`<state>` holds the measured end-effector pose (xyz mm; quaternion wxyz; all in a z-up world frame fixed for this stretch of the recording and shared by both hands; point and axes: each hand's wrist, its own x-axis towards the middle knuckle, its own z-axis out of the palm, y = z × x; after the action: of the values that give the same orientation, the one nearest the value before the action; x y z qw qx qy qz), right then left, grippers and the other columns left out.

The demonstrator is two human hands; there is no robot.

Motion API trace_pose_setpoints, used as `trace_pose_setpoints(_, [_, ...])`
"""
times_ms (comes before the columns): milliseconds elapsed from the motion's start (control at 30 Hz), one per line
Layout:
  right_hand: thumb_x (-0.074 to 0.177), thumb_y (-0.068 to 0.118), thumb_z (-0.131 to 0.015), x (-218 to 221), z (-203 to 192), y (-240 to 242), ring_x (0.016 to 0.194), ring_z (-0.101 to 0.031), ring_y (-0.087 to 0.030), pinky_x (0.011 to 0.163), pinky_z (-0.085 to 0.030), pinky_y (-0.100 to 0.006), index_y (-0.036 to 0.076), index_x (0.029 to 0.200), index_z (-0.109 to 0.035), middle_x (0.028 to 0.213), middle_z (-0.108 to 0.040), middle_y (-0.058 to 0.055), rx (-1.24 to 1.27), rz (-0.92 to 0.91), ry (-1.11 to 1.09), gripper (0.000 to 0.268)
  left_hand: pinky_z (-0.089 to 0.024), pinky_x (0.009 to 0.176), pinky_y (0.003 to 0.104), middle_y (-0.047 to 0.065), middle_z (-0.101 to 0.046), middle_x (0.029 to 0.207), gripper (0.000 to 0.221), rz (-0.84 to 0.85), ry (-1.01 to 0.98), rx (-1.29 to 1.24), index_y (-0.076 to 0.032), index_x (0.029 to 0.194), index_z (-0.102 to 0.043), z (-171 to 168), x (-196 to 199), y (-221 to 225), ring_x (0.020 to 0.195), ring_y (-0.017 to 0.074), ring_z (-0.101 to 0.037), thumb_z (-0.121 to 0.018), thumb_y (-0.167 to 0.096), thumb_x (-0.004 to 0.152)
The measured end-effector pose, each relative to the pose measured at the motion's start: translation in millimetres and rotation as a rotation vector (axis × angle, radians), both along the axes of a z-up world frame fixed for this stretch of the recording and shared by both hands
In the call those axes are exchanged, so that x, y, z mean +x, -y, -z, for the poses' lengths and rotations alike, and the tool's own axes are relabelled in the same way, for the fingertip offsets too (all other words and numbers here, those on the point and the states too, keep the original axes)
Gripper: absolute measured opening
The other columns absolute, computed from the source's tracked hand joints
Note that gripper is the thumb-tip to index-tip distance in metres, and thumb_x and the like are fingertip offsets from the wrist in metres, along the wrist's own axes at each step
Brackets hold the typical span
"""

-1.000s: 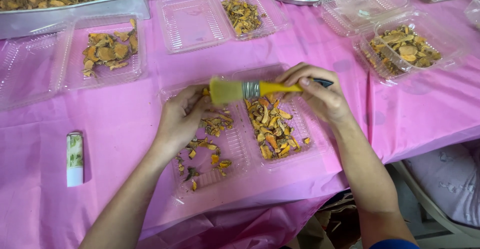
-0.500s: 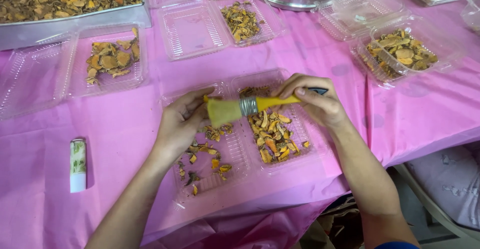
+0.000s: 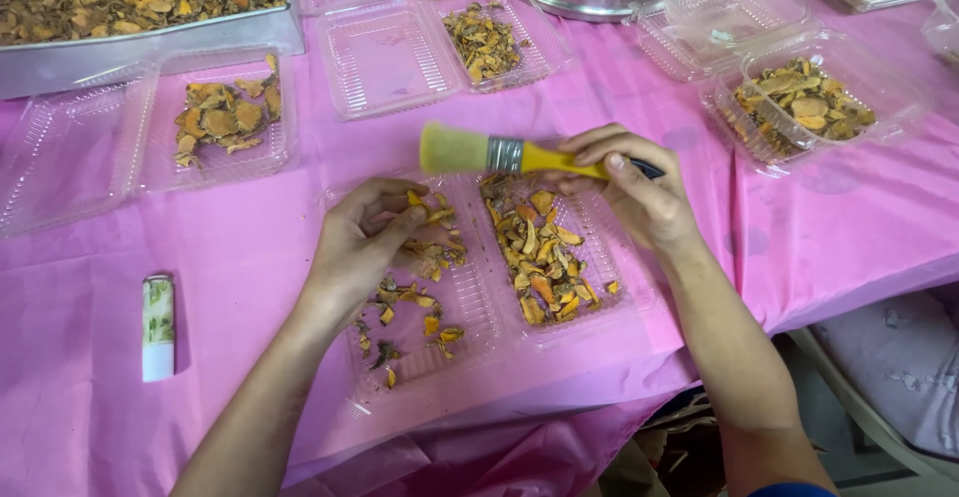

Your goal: Cleaning and sorting dried turmeric pieces into plastic containers using a paintbrush.

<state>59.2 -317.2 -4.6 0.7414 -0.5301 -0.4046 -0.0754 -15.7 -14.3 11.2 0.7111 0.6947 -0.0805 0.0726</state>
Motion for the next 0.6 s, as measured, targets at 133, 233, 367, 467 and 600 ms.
trace_pose_setpoints(133, [0.097, 0.007, -0.052, 8, 21, 5, 0.092, -0.073, -0.043, 0.072, -0.069, -0.050, -0.018, 0.097, -0.064, 0.101, -0.064, -0.036, 0.027, -0.036, -0.076, 0.027, -0.044, 0.028, 0.017, 0.019, -0.066, 0.084, 0.022, 0.012, -0.006, -0.059, 0.006, 0.115, -0.066, 11, 9, -6, 0.050, 0.0105, -0.055, -0.062, 0.003, 0.094])
trace_pose_setpoints(233, [0.100, 0.006, -0.050, -17, -8, -15, 0.090, -0.075, -0.037, 0.071, -0.070, -0.045, -0.009, 0.103, -0.070, 0.102, -0.069, -0.029, -0.079, -0.124, -0.058, 0.026, -0.047, 0.028, 0.020, 0.016, -0.065, 0.072, 0.021, 0.011, 0.011, -0.071, 0.005, 0.114, -0.068, 0, 5, -7, 0.037, 0.0121, -0.056, -0.064, 0.001, 0.094])
trace_pose_setpoints(367, [0.100, 0.010, -0.051, -6, -4, -6, 0.091, -0.075, -0.040, 0.073, -0.069, -0.049, -0.014, 0.103, -0.066, 0.103, -0.067, -0.033, -0.030, -0.012, -0.052, 0.029, -0.063, 0.052, 0.027, 0.021, -0.069, 0.089, 0.018, -0.023, -0.005, -0.115, 0.005, 0.112, -0.068, 5, 12, -11, 0.066, 0.0184, -0.069, -0.065, 0.002, 0.095])
trace_pose_setpoints(467, [0.102, 0.012, -0.051, -8, -8, -5, 0.095, -0.075, -0.040, 0.076, -0.069, -0.047, -0.013, 0.105, -0.066, 0.107, -0.067, -0.033, -0.012, 0.008, -0.046, 0.030, -0.065, 0.060, 0.029, 0.021, -0.071, 0.092, 0.016, -0.025, 0.012, -0.127, 0.006, 0.111, -0.068, 9, 14, -12, 0.071, 0.0193, -0.071, -0.065, 0.002, 0.095])
trace_pose_setpoints(600, [0.100, 0.008, -0.049, -4, 11, 1, 0.087, -0.075, -0.043, 0.068, -0.070, -0.047, -0.014, 0.100, -0.069, 0.100, -0.068, -0.036, -0.026, -0.141, -0.101, 0.029, -0.064, 0.070, 0.030, 0.020, -0.072, 0.094, 0.017, -0.013, 0.040, -0.081, 0.005, 0.110, -0.070, 20, 19, -9, 0.075, 0.0173, -0.070, -0.069, 0.003, 0.093])
